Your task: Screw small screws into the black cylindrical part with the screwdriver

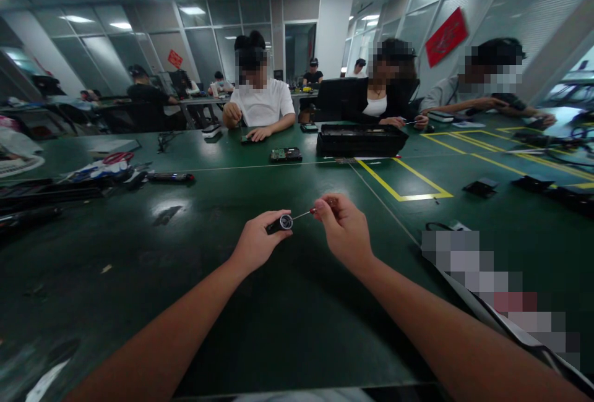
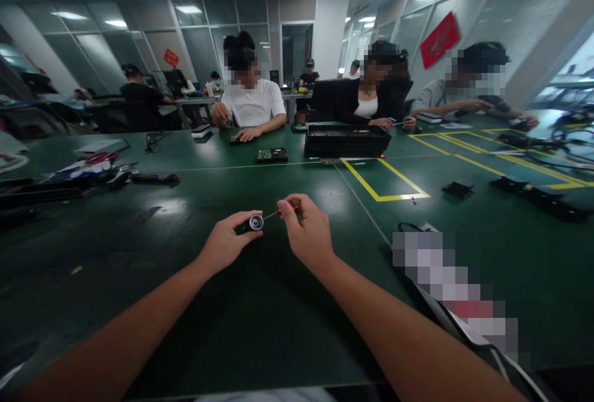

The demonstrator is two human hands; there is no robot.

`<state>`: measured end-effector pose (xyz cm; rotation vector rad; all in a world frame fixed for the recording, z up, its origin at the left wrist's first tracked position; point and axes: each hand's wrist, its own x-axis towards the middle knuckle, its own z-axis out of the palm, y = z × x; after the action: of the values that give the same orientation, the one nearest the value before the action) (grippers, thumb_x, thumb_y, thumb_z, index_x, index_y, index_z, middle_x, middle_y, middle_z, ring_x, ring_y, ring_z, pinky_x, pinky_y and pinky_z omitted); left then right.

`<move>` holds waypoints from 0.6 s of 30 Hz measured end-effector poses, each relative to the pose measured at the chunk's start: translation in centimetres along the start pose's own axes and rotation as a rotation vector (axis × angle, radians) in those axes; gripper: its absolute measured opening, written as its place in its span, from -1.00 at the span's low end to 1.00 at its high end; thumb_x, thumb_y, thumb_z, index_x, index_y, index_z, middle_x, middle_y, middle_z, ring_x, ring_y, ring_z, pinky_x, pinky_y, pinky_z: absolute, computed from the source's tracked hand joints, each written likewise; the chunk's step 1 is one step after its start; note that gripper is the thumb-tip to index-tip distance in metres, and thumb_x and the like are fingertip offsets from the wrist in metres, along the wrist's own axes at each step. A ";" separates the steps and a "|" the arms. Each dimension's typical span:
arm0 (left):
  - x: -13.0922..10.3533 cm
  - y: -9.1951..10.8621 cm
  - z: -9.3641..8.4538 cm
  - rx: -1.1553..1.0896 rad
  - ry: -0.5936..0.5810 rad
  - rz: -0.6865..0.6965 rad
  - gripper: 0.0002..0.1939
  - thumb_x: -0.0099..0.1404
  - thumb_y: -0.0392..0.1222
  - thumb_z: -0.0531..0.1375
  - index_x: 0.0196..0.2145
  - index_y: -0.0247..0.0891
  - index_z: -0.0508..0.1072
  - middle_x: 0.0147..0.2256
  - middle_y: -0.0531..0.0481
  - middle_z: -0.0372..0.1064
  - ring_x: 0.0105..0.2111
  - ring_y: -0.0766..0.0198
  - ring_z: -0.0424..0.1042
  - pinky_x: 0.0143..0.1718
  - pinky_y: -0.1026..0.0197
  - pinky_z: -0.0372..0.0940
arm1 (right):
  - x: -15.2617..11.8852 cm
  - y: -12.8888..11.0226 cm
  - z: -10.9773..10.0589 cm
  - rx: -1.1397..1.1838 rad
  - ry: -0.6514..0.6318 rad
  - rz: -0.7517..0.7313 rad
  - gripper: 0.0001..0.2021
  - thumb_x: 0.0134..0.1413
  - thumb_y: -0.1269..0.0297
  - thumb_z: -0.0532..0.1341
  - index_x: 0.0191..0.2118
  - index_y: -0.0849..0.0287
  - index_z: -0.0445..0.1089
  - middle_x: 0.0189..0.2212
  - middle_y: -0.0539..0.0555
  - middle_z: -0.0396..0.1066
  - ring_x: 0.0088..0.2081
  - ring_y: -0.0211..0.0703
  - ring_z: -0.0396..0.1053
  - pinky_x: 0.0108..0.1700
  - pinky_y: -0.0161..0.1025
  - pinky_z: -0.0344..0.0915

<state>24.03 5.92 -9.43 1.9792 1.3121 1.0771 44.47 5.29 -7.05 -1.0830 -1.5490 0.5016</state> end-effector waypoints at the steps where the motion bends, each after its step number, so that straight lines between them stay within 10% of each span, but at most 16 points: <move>1: 0.0 -0.1 0.0 0.004 0.002 -0.002 -0.55 0.23 -0.27 0.36 0.08 -0.09 0.52 0.06 0.00 0.48 0.11 0.15 0.41 0.20 0.06 0.22 | 0.0 0.0 0.0 -0.002 0.001 -0.001 -0.74 0.32 0.03 0.17 -0.20 0.11 0.43 -0.39 0.03 0.55 -0.36 -0.14 0.52 -0.31 -0.22 0.37; 18: -0.2 -0.2 -0.1 0.000 -0.028 0.030 -0.55 0.24 -0.22 0.35 0.09 -0.07 0.51 0.03 -0.02 0.48 0.07 0.12 0.42 0.18 0.02 0.23 | 0.1 -0.2 -0.1 0.015 0.018 0.047 -0.70 0.24 -0.03 0.23 -0.25 0.12 0.48 -0.43 0.04 0.56 -0.39 -0.13 0.53 -0.32 -0.20 0.39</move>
<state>23.81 5.86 -9.59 2.0136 1.2715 1.0592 44.53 5.27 -6.83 -1.1118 -1.5052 0.5335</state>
